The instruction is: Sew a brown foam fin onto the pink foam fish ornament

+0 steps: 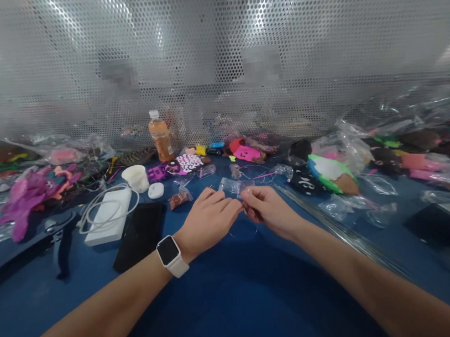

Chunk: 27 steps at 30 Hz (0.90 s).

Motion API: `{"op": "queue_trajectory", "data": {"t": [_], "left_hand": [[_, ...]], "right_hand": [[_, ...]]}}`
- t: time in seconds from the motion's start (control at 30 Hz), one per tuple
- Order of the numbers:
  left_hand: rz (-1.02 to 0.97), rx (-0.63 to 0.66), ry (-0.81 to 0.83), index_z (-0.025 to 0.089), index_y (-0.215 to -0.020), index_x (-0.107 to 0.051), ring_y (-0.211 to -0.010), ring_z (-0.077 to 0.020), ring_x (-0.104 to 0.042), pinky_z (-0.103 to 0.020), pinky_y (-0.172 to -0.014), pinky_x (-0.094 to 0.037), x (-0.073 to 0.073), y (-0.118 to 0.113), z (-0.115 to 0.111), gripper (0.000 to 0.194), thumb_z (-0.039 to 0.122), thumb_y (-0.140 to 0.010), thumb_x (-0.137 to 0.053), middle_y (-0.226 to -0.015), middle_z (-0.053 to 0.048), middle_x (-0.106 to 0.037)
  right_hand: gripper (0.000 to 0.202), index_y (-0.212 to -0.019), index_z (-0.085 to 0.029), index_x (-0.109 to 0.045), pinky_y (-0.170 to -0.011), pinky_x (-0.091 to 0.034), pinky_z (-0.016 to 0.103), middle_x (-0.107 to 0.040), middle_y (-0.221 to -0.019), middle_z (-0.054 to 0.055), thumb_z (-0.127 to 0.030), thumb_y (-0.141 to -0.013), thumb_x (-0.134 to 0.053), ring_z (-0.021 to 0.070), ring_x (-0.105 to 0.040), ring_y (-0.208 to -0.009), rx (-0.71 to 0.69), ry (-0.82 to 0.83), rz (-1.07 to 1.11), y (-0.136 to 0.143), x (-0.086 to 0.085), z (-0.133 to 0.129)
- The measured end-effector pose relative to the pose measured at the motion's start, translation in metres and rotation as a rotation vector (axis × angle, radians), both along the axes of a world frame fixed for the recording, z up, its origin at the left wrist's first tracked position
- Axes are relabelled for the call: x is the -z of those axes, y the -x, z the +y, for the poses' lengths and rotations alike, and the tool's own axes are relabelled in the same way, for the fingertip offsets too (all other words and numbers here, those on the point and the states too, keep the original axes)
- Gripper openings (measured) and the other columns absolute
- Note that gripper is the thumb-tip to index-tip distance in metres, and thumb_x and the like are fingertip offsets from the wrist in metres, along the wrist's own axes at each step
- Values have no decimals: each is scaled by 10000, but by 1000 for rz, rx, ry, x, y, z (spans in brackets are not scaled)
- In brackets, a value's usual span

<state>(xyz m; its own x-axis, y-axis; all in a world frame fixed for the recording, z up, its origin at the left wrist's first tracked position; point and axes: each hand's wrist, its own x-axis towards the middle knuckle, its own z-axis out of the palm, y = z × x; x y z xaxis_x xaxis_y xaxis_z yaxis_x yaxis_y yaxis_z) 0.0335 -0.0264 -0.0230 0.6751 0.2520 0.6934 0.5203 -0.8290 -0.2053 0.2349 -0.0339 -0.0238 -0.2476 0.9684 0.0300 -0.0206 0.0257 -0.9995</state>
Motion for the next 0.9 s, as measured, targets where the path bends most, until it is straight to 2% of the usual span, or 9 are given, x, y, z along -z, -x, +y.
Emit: {"op": "queue_trajectory", "data": {"t": [0.17, 0.3, 0.4, 0.5, 0.6, 0.7, 0.8, 0.9], "left_hand": [[23, 4, -53, 178, -879, -598, -751, -177, -480, -346, -773, -362, -1, 0, -2, 215, 140, -1060, -488, -718, 5, -582], [65, -45, -111, 176, -851, -598, -760, -184, -481, -364, -804, -365, 0, -1, -7, 246, 106, -1049, -470, -721, -9, -596], [51, -91, -50, 178, -875, -617, -776, -191, -495, -376, -817, -367, 1, -4, -10, 241, 124, -1053, -465, -729, -16, -620], [-1, -122, 83, 176, -911, -622, -781, -194, -507, -375, -799, -361, 3, -7, -10, 230, 177, -1072, -458, -759, -18, -651], [-82, -133, 216, 178, -943, -623, -767, -192, -514, -368, -754, -343, 6, -7, -6, 224, 217, -1085, -454, -789, -15, -668], [-134, -148, 281, 186, -952, -631, -762, -198, -518, -366, -734, -331, 7, -6, -3, 228, 241, -1091, -459, -783, -13, -664], [-140, -171, 296, 188, -946, -638, -754, -203, -517, -369, -731, -326, 7, -4, -1, 251, 253, -1096, -447, -762, -17, -651], [-140, -189, 285, 190, -938, -635, -774, -209, -522, -378, -756, -336, 7, -3, -1, 258, 263, -1097, -445, -769, -19, -654]], "right_hand": [[538, -613, -197, -546, -431, -256, 223, -511, -462, -45, -626, -847, -770, 76, -393, -412, 59, -49, -60, 4, 1, -3], [554, -608, -206, -494, -425, -223, 227, -470, -472, -60, -619, -820, -795, 67, -343, -410, 73, -11, -20, 14, -1, -8], [549, -623, -220, -457, -418, -226, 234, -444, -481, -65, -616, -858, -755, 75, -325, -413, 108, -7, 2, 18, 0, -10], [367, -771, -222, -576, -436, -304, 248, -494, -534, -59, -523, -923, -721, 103, -406, -448, 215, -196, -103, 14, 1, -9], [129, -1040, -234, -700, -546, -450, 282, -625, -697, -18, -344, -992, -652, 136, -542, -563, 210, -542, -339, 4, -2, -7], [187, -1107, -233, -750, -642, -519, 309, -697, -929, 40, -215, -1002, -596, 149, -617, -684, 124, -830, -543, -5, -6, -5], [216, -1153, -219, -752, -679, -552, 321, -680, -1139, 92, -201, -1004, -596, 173, -668, -808, 142, -945, -634, -9, -6, -3], [217, -1157, -223, -740, -829, -573, 358, -677, -1241, 106, -219, -1046, -554, 216, -686, -1004, 129, -965, -693, -8, -6, -2]]}}
